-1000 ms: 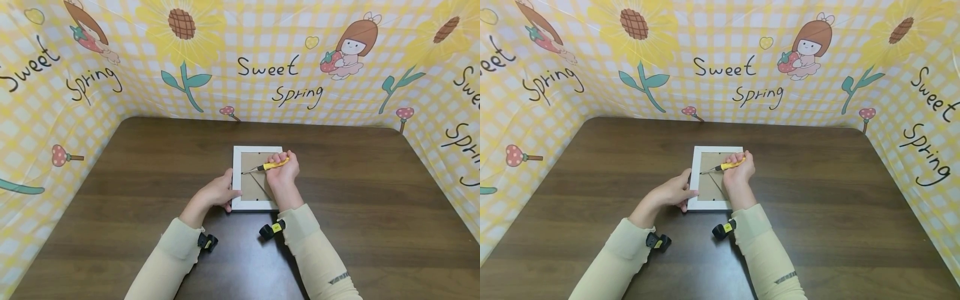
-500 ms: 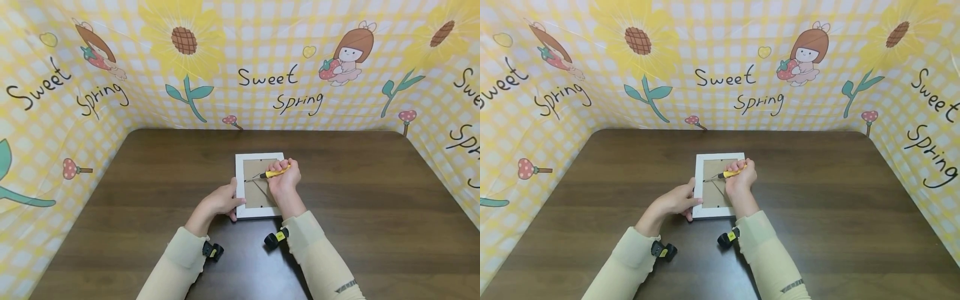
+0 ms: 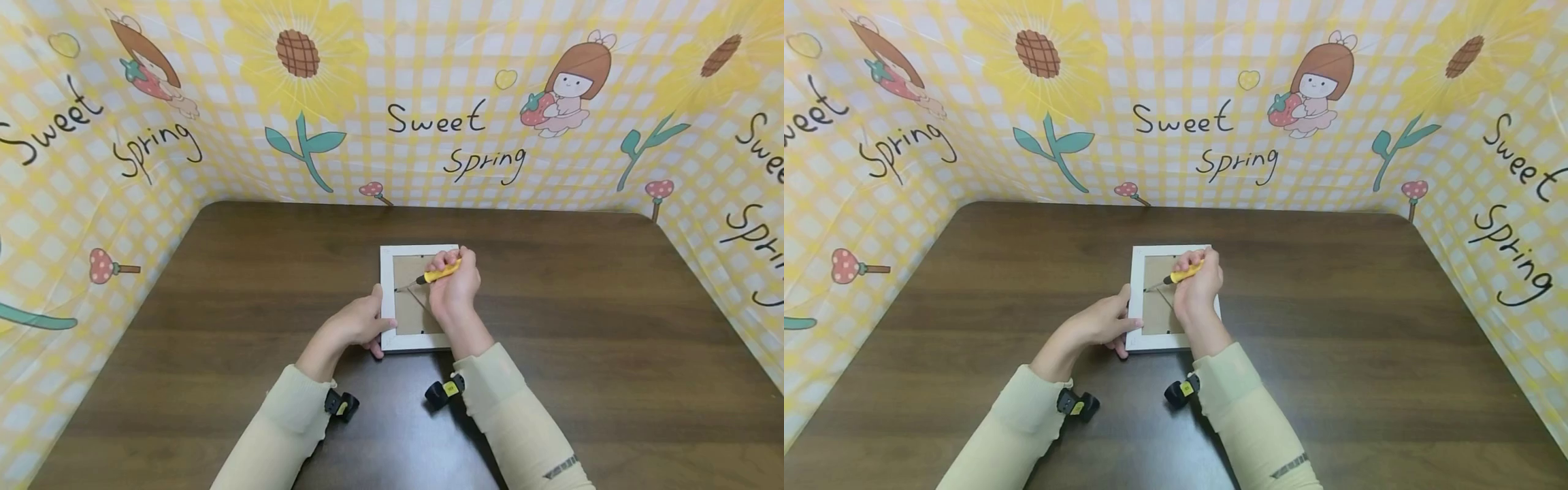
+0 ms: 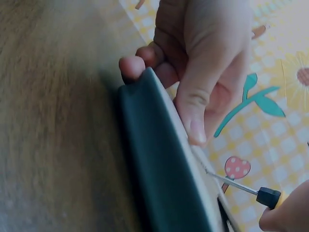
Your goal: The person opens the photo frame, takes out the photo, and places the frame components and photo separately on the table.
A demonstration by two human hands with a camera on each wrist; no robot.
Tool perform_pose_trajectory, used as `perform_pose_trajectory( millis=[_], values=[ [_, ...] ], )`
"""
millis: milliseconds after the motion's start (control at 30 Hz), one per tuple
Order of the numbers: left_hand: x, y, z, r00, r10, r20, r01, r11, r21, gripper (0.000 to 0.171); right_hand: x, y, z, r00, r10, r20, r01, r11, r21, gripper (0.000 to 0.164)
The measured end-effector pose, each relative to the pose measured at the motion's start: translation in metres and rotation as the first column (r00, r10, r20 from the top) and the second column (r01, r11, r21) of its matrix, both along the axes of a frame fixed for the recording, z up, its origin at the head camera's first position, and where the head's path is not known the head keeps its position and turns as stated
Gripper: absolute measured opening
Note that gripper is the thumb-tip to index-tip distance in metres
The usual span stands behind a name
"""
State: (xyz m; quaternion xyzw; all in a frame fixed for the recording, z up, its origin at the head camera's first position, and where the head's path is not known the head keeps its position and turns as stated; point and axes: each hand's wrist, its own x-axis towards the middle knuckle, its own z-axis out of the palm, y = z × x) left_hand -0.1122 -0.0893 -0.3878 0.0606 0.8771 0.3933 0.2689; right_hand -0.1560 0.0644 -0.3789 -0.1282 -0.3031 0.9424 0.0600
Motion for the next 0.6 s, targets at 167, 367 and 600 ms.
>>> perform_pose_trajectory(
  millis=[167, 367, 600],
  values=[
    [0.000, 0.000, 0.000, 1.000, 0.001, 0.003, -0.001, 1.000, 0.003, 0.083, 0.001, -0.008, 0.006, 0.997, 0.008, -0.073, -0.001, 0.995, 0.096, 0.040],
    [0.000, -0.003, -0.001, 1.000, 0.005, 0.010, -0.004, 1.000, -0.013, 0.082, 0.002, -0.021, 0.011, 0.996, -0.004, -0.092, 0.021, 0.983, 0.182, 0.041],
    [-0.001, -0.002, -0.002, 1.000, -0.008, -0.009, 0.008, 1.000, 0.010, 0.078, 0.004, -0.038, 0.023, 0.991, 0.045, -0.128, -0.012, 0.970, 0.242, 0.041]
  ],
)
